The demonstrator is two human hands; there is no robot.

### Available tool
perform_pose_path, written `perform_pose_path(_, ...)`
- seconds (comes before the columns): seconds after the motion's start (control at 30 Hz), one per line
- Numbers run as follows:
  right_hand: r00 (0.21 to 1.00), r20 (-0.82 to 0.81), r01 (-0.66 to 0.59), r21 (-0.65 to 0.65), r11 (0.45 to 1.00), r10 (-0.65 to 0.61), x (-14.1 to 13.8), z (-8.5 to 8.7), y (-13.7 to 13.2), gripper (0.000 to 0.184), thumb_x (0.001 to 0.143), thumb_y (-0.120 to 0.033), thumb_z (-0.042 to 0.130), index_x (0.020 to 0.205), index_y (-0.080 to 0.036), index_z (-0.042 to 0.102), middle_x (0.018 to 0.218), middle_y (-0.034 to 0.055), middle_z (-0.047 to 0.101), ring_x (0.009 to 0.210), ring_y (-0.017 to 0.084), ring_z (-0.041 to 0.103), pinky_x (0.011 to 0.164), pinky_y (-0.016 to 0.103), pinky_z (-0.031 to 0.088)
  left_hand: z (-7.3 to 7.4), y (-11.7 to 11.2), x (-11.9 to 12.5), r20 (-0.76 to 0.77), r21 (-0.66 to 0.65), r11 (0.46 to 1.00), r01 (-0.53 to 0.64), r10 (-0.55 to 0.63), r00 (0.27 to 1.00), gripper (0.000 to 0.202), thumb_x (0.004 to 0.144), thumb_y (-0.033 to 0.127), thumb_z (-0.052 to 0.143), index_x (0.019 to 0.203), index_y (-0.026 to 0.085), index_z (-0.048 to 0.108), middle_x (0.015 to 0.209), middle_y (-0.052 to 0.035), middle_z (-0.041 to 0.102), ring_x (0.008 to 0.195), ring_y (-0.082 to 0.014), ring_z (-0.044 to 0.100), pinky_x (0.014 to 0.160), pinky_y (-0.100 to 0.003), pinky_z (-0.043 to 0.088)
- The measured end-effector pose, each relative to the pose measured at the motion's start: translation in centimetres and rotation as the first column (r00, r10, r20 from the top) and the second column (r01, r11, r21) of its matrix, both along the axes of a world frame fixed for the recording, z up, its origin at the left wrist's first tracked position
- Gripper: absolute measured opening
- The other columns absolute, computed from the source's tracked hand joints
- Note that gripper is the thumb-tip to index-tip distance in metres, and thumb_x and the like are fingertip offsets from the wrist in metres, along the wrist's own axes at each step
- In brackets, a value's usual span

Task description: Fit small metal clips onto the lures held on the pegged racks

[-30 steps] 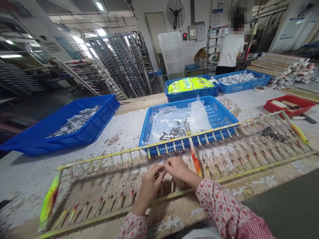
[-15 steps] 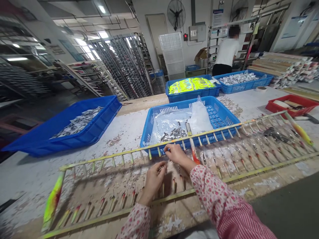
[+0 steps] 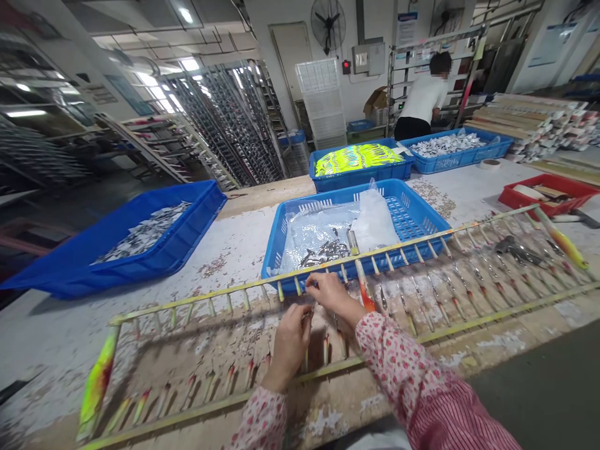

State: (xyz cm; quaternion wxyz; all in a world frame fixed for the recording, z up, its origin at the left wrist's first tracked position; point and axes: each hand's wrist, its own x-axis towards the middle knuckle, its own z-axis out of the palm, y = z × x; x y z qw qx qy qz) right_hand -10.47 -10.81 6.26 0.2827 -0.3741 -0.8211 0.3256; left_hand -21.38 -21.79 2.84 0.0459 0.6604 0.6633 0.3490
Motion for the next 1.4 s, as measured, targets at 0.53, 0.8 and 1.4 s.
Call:
perform_pose_path(0.53,0.996,0.058,-0.063,-0.124,0.99,0.071,2.4,-6.5,-8.9,0.019,0.078,-0.011,0.05,0.09,-0.018,0.064,0.079,0.0045,0.068,0.073,0.018,0.061,0.068,0.026,0.04,1.1,0.2,-2.6,0.243,-0.216,0.958,0.189,-0.135,0.961,0.021,0.085,0.031,0.043,0.078,0.017,0.057,0.078,-0.0037,0.06,0.075,-0.0181,0.056,0.069,-0.028,0.042)
perform_pose_path(0.8,0.998,-0.047,0.036,-0.219,0.975,-0.047,2.5,-6.9,-8.8,0.008,0.075,-0.015,0.058,0.081,-0.019,0.062,0.066,-0.0008,0.061,0.063,0.015,0.056,0.061,0.023,0.039,1.0,-0.1,-2.4,0.243,-0.223,0.946,0.233,-0.177,0.954,0.022,0.086,0.03,0.044,0.074,0.017,0.056,0.075,-0.003,0.058,0.074,-0.0179,0.055,0.068,-0.027,0.041)
perform_pose_path(1.4,0.994,0.1,-0.046,0.005,0.999,0.045,3.6,-2.5,-7.7,0.022,0.092,-0.022,0.043,0.086,-0.016,0.063,0.08,0.0071,0.066,0.075,0.017,0.06,0.067,0.026,0.042,1.0,-0.7,-1.2,0.359,-0.232,0.966,0.112,-0.022,0.933,0.031,0.07,0.024,0.058,0.1,0.017,0.059,0.077,0.0,0.061,0.066,-0.0144,0.057,0.063,-0.026,0.047)
